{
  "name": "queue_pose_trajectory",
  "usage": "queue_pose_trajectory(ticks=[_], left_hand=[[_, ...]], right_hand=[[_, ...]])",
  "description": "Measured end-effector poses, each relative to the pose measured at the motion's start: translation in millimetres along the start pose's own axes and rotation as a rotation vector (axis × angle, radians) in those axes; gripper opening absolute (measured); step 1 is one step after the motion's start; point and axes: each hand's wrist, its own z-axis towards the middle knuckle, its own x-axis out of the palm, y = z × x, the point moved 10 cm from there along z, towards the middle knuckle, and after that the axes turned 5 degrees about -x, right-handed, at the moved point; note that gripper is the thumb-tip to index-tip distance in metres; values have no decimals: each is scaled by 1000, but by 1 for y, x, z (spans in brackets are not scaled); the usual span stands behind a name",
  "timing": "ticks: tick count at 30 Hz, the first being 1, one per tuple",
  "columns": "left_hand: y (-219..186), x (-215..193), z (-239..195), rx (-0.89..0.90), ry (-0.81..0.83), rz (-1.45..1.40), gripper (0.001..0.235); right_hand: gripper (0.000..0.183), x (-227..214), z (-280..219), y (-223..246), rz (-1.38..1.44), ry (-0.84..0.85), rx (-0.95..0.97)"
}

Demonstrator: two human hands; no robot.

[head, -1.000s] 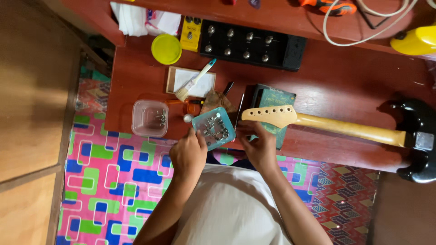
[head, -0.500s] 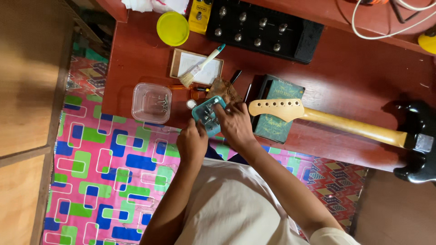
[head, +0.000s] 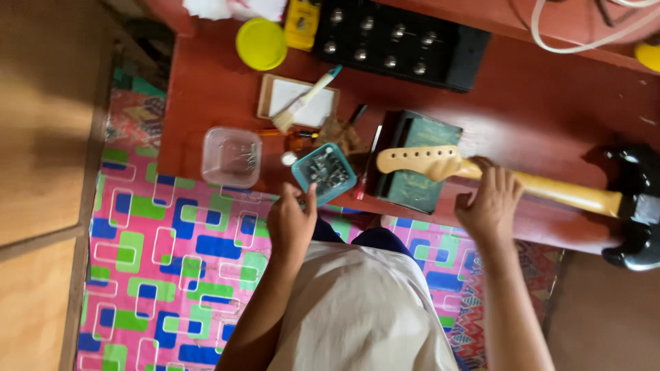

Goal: The person installs tuning pegs onto the headstock of a guitar neck. They pick each peg from a small container, insert it into the headstock, and tighten it with a screwdriver, repeating the process for all six pegs.

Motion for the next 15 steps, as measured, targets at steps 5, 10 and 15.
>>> queue_pose_trajectory(ticks=[5,10,15], left_hand=[[-67,-32,-48,181,-73,-59,30],[-145,45,-88,473,-100,-68,33],[-157,86,-88,35,78,-51,84]], right_hand=[[93,18,-12,-64,-38,163,16],[75,63,-20,-120,-57,187,-102],[61,64,-14,-144,-106,114,-220]])
